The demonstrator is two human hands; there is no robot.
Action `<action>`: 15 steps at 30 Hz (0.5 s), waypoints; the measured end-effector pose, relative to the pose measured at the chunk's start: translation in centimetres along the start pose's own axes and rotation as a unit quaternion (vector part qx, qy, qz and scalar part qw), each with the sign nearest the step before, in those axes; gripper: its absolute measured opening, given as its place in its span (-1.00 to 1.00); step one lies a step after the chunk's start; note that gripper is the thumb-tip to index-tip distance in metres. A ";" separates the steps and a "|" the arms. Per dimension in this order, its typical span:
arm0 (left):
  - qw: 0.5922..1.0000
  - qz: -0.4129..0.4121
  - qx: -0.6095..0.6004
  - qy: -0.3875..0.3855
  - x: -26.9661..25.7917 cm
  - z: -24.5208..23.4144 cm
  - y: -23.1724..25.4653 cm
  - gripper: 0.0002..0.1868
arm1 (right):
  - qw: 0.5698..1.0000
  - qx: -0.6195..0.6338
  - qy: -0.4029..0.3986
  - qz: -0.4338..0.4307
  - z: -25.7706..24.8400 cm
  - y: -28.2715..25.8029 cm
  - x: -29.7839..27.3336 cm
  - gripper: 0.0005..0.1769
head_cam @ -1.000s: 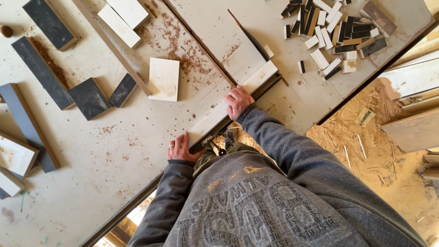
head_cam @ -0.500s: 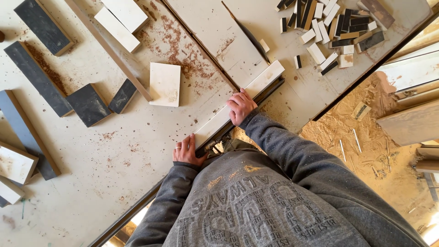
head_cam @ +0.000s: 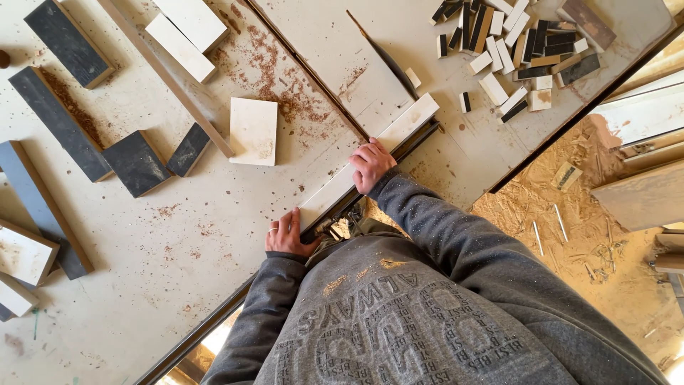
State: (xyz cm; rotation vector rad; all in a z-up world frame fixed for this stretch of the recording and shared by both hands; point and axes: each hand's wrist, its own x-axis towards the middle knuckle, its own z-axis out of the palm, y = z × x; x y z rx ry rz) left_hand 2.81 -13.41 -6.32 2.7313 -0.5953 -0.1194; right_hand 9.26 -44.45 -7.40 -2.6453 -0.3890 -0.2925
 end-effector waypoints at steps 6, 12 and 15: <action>1.000 -0.002 0.006 -0.007 0.0 -0.2 0.1 0.07 | 1.000 -0.001 0.001 -0.006 0.7 0.6 -0.3 -0.73; 1.000 -0.004 0.009 -0.009 0.0 0.0 0.1 0.07 | 1.000 0.004 -0.015 -0.008 0.4 0.6 -0.3 -0.74; 1.000 -0.002 0.013 -0.010 0.0 0.0 0.0 0.07 | 1.000 0.002 -0.009 -0.010 0.4 0.6 -0.3 -0.74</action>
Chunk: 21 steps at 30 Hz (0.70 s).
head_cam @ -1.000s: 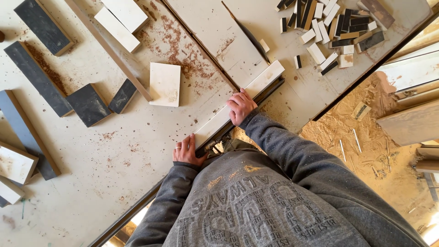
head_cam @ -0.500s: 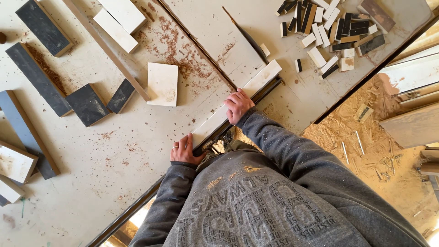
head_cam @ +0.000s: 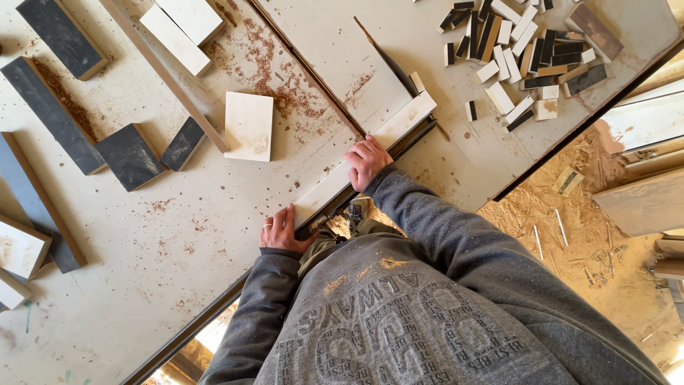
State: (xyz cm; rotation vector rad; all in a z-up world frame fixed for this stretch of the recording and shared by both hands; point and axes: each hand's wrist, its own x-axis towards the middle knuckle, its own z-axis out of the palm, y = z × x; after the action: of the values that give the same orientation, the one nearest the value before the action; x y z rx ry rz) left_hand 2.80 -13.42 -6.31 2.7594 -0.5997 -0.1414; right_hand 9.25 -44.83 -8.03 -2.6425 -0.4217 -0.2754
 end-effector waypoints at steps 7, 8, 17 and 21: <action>1.000 0.001 -0.007 0.019 0.0 0.0 0.1 0.05 | 1.000 0.001 -0.005 -0.008 -0.2 0.1 0.0 -0.74; 1.000 0.004 -0.004 0.024 0.0 0.1 0.0 0.04 | 1.000 0.001 -0.006 -0.009 -0.2 0.1 -0.1 -0.74; 0.999 0.005 -0.002 0.033 -0.3 0.2 0.2 0.03 | 1.000 0.000 0.001 -0.012 0.2 0.2 -0.2 -0.79; 1.000 -0.012 0.008 -0.002 -0.8 2.2 -0.9 0.07 | 1.000 -0.005 -0.002 -0.014 2.1 1.3 -1.1 -0.81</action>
State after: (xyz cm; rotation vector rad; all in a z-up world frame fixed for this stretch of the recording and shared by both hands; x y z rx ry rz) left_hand 2.07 -12.93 -8.62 2.7836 -0.5725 -0.1481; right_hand 8.93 -45.28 -10.64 -2.6489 -0.4597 -0.2808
